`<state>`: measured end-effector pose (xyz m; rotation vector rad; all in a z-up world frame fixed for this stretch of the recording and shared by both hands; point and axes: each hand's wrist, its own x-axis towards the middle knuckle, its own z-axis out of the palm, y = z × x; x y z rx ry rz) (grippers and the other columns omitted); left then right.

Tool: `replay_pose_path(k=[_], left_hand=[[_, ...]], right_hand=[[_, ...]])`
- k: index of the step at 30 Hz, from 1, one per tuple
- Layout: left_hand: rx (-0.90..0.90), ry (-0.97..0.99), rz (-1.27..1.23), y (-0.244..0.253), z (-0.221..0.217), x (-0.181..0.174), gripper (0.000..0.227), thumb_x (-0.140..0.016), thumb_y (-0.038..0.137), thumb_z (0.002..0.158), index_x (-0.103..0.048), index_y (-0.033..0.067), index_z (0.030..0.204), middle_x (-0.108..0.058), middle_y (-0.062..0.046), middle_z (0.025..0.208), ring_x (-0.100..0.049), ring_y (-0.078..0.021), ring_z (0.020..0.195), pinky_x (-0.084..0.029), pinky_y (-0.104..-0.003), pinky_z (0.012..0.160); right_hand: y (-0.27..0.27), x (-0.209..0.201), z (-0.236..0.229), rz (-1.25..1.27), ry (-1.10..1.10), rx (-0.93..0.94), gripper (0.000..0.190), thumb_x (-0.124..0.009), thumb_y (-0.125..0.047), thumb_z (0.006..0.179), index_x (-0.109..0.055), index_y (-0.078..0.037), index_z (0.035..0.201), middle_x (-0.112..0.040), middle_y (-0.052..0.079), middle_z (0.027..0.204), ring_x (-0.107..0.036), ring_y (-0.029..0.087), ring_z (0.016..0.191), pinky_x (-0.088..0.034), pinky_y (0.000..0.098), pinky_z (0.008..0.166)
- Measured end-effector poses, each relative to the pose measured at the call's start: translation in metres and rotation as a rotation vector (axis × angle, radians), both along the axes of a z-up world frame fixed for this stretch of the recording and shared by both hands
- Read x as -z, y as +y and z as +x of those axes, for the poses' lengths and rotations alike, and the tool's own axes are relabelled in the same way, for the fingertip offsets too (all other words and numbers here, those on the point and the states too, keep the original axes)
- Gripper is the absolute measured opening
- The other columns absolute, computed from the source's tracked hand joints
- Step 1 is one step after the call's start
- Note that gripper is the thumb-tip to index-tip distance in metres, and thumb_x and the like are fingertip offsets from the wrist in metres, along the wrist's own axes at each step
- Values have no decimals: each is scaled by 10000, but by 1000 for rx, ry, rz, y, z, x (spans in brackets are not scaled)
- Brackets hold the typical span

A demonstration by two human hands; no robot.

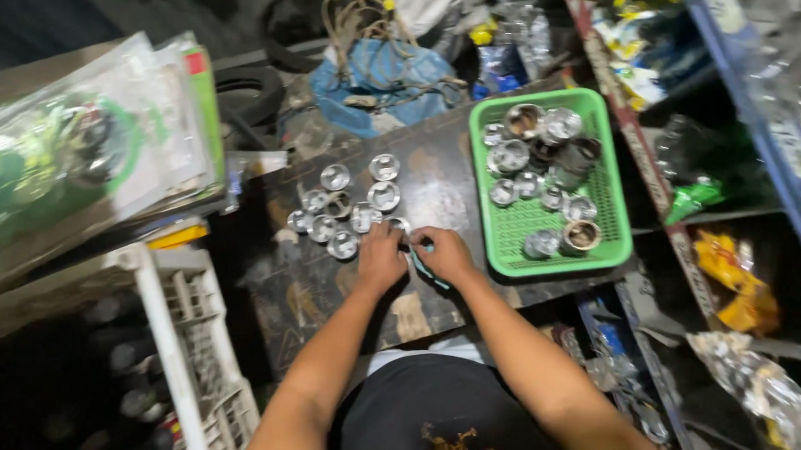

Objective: The person repeatedly picks small cylindrical metal parts from a green basket and places them onto a table, forming a growing pile. The person handles the parts one at a time or in small groups, moving them from the basket to the table surface.

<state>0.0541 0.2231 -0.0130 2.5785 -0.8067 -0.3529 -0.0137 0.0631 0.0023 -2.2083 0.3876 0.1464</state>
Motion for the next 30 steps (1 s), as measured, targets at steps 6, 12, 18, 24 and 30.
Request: replay_pose_path(k=[6,12,18,24,30], left_hand=[[-10,-94,-259,-65,-16,-27,219,-642,66,773,-701,137,971,-630,-90,1046,-578,-309,1109,-470,-441,907],[-14,-110,-431,-154,-46,-31,345,-617,30,763,-676,153,1080,-633,-103,1041,-579,-333,1082,-480,-441,928],[96,330,-161,-230,-72,16,498,-701,394,850,-603,109,1247,-644,-204,1195,-650,-452,1150,-542,-549,962],[78,497,10,-247,-90,11,722,-692,509,836,-579,66,1394,-636,-282,1273,-631,-515,1198,-515,-574,1024],[20,457,50,-259,-97,-29,806,-774,542,706,-611,125,1376,-654,-212,1245,-663,-465,1168,-538,-561,996]], right_hand=[[-53,-30,-14,28,-91,109,167,-732,-167,849,-785,-187,1006,-792,69,1012,-723,321,1038,-582,447,908],[-135,-50,-37,-66,-111,223,170,-736,-202,865,-783,-235,1025,-791,41,1000,-714,310,1074,-564,472,943],[-231,-47,-67,-396,309,271,332,-698,-472,859,-745,-262,1111,-789,19,1049,-708,312,1134,-540,514,976],[-258,-59,-85,-400,392,207,475,-758,-488,795,-724,-245,1202,-761,31,1205,-667,321,1221,-536,540,997],[-267,-41,-85,-426,314,183,598,-802,-456,762,-656,-237,1299,-623,37,1330,-607,335,1268,-523,584,1019]])
